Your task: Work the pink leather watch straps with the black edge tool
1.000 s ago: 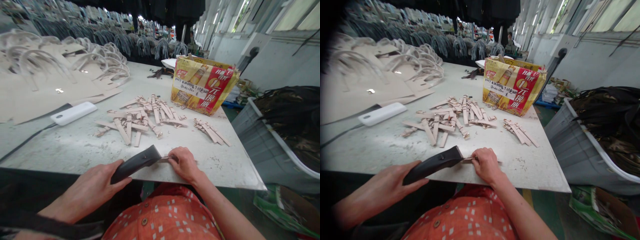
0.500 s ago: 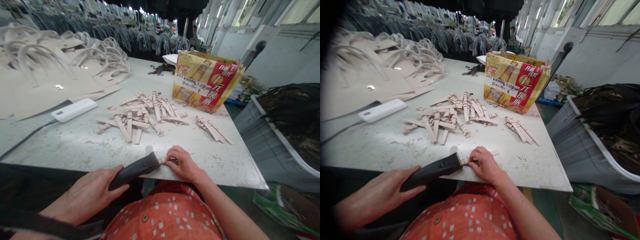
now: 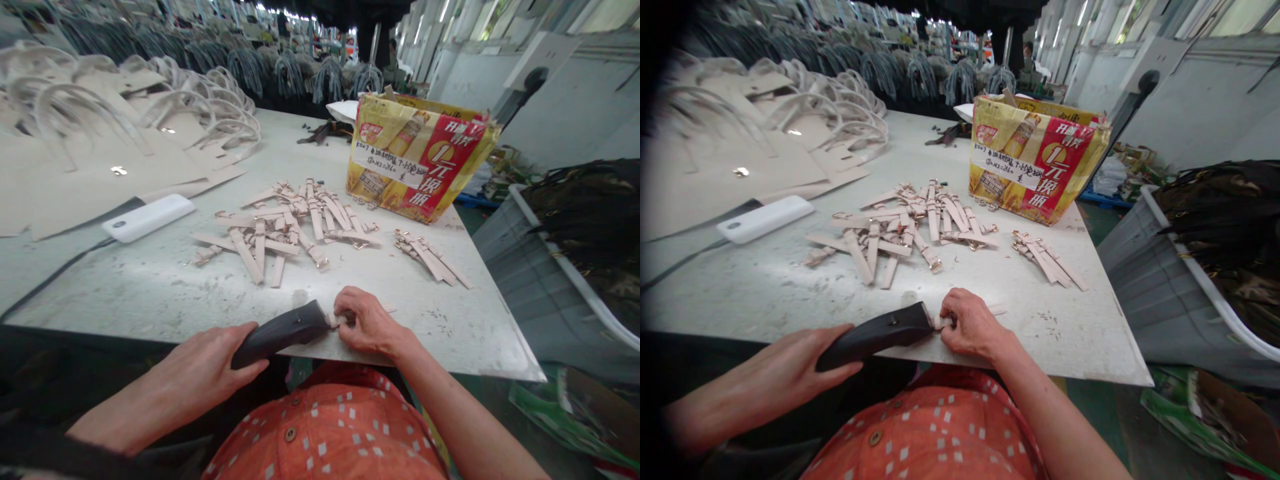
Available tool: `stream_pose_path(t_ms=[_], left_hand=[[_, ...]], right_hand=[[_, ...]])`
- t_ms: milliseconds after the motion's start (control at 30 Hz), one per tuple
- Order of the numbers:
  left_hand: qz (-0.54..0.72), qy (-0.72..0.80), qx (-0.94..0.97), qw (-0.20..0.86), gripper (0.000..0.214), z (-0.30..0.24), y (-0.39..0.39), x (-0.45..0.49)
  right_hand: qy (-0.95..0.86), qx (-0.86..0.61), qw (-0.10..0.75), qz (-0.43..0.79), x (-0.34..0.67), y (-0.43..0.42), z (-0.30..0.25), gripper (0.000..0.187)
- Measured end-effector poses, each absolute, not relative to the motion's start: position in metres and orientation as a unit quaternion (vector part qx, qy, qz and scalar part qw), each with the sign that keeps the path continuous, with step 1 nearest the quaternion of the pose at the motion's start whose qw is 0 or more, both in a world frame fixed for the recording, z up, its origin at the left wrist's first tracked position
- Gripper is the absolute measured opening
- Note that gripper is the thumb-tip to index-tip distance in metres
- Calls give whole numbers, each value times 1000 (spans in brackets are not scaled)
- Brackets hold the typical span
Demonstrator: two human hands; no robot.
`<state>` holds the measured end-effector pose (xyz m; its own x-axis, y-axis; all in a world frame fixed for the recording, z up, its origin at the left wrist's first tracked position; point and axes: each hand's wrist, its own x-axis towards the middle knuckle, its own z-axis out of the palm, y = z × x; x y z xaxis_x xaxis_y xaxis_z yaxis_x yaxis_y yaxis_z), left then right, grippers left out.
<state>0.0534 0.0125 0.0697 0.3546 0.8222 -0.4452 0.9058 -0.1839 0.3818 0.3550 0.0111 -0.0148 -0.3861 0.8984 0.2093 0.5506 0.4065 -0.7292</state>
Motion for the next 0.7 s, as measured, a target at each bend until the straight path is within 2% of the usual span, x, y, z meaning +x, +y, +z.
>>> stream_pose_path(t_ms=[367,700], left_hand=[[-120,547,778,284,43,78,13,57],[-128,541,777,296,46,78,17,59]], right_hand=[[-779,-463,325,271,363,9,-21,18],[-814,-461,233,266,364,11,-2,14]])
